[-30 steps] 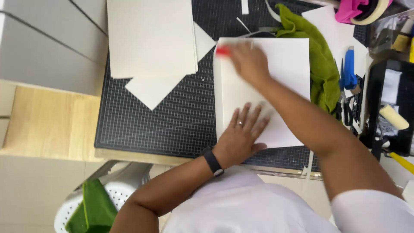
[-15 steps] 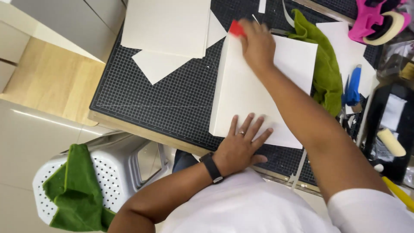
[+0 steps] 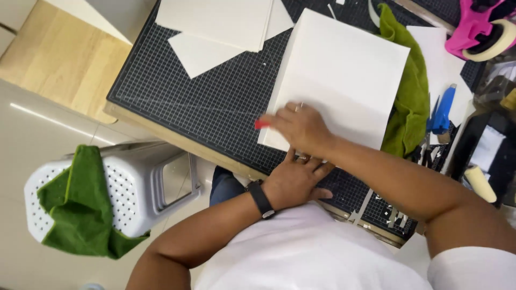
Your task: Applying a white adhesive sheet to a box and smoothing it out using a squeegee tool on a cutting mat.
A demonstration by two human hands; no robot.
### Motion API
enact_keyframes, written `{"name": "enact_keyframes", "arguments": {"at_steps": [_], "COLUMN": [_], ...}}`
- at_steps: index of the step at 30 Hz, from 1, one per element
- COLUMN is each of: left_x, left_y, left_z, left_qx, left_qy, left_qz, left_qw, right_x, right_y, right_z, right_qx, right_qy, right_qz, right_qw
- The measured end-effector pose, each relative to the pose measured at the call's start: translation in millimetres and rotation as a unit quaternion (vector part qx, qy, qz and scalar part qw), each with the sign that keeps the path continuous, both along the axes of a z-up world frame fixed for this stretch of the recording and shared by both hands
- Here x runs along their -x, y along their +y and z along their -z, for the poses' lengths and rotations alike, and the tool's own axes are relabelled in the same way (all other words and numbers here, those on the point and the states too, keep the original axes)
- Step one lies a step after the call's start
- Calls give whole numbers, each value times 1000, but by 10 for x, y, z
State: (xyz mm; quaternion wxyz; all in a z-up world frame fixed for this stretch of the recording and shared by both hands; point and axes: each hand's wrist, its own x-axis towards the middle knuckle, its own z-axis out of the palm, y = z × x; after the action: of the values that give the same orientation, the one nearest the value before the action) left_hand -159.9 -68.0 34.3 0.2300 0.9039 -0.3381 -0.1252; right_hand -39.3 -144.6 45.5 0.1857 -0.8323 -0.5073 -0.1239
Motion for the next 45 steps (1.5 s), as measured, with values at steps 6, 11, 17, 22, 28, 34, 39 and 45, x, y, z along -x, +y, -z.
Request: {"name": "enact_keyframes", "arguments": {"at_steps": [6,11,17,22,28,34,39,45], "left_x": [-48,-7,37,2,2,65,30,46], "left_y": [65,3,-1,13,2,-33,-1,24], "left_z": [-330,-252,-290,-225,-183,-25,-63,-110], "left_qx": [-21,-25,-34,-37,-22,-7,24,21], "left_qy": [3,6,-4,-27,-30,-123,-76,-104], "left_qz": [11,-4,-19,-26,-34,-57,-47,-53], "left_qw": [1000,1000,999,999,999,991,996,993], "right_x": [-1511,-132,-481,-517,-206,-1040,-203,-1569], "right_y": [-488,-73,-214,-329,-224,-467,-411,-722], "right_z": [315,-144,-4,153,-174,0,-110,616], "right_qx": [40,211,136,103,238,19,45,-11], "right_qy": [-28,-63,-162,-247,-170,-42,-112,-97], "right_qz": [260,87,132,0,63,150,-179,230], "right_qw": [964,971,968,964,954,988,976,968]}}
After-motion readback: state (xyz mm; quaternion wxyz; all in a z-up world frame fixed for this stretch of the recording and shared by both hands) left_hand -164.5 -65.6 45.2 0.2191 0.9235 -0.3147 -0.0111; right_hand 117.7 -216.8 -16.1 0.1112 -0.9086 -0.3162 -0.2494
